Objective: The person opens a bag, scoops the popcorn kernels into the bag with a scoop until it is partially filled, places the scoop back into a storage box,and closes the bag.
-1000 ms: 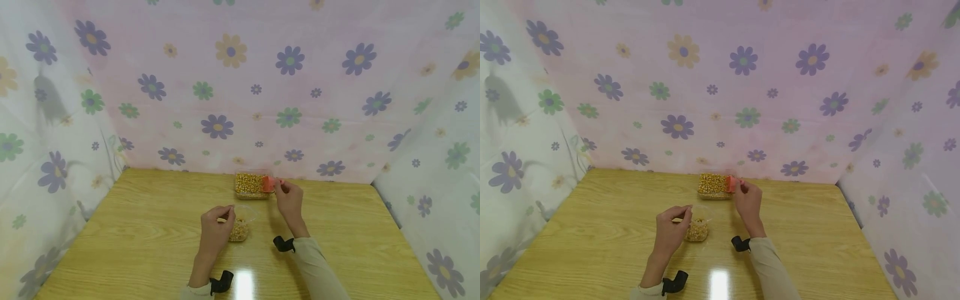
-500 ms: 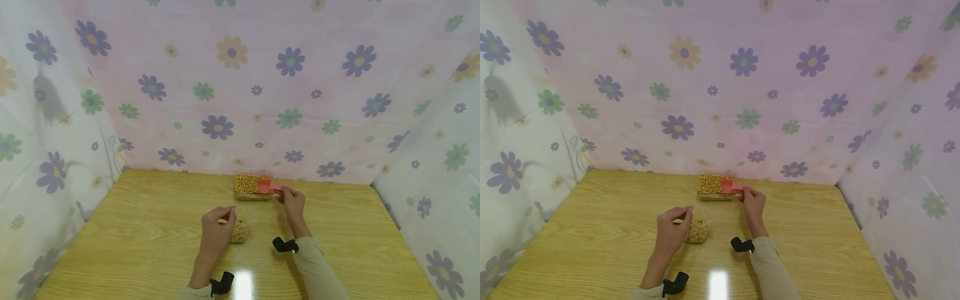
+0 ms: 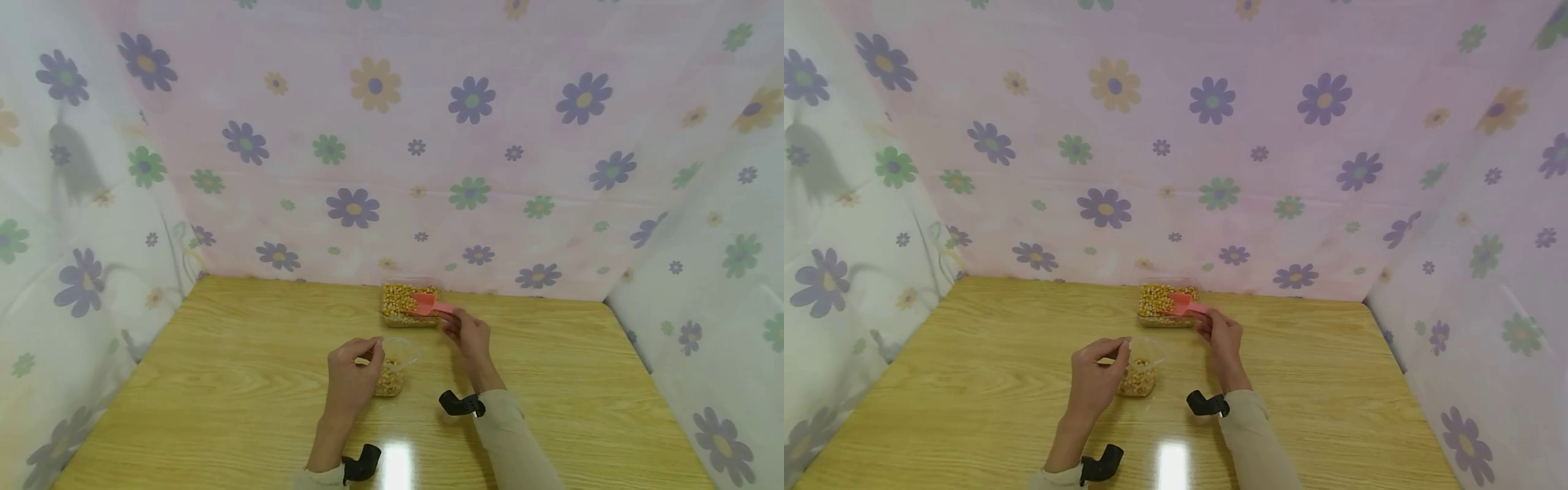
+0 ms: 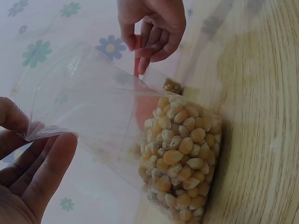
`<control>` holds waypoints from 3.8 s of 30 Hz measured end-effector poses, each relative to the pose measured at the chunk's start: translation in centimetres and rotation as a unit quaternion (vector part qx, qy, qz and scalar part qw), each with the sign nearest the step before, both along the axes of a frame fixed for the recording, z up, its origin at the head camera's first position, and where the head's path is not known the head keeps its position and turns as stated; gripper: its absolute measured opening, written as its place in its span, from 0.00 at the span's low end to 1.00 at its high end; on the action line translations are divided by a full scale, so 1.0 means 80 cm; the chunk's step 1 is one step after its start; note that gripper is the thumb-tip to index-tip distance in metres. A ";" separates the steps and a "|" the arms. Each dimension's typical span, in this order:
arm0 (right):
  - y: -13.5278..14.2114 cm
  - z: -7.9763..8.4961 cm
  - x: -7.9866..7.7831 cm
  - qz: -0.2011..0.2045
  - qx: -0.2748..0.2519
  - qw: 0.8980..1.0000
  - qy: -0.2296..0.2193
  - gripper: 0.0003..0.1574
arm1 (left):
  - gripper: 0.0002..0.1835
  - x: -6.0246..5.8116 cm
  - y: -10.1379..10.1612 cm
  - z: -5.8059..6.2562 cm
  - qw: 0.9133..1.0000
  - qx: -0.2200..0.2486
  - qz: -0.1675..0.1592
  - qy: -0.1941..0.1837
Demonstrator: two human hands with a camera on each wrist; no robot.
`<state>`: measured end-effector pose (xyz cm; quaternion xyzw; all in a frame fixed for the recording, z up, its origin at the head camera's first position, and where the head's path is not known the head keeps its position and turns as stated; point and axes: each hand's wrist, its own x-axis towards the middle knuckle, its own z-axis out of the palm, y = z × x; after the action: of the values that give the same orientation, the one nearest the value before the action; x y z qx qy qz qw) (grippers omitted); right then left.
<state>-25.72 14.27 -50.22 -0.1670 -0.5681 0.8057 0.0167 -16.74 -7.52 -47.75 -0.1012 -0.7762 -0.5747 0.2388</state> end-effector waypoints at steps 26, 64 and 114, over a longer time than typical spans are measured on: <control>-0.008 0.000 0.027 -0.042 -0.252 0.967 0.027 0.18 | 0.08 -0.001 0.001 -0.005 1.000 0.007 0.001 -0.013; -0.016 0.028 0.117 0.001 -0.160 0.986 0.045 0.28 | 0.08 -0.001 0.003 -0.003 1.000 0.022 -0.008 -0.007; -0.003 0.082 0.146 0.005 0.123 0.990 0.066 0.19 | 0.07 -0.001 0.015 -0.009 1.000 -0.013 -0.007 0.014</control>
<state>-14.05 14.00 -43.63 -0.1069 -0.6614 0.7391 0.0705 -16.79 -6.33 -48.44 -0.1176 -0.7792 -0.5649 0.2447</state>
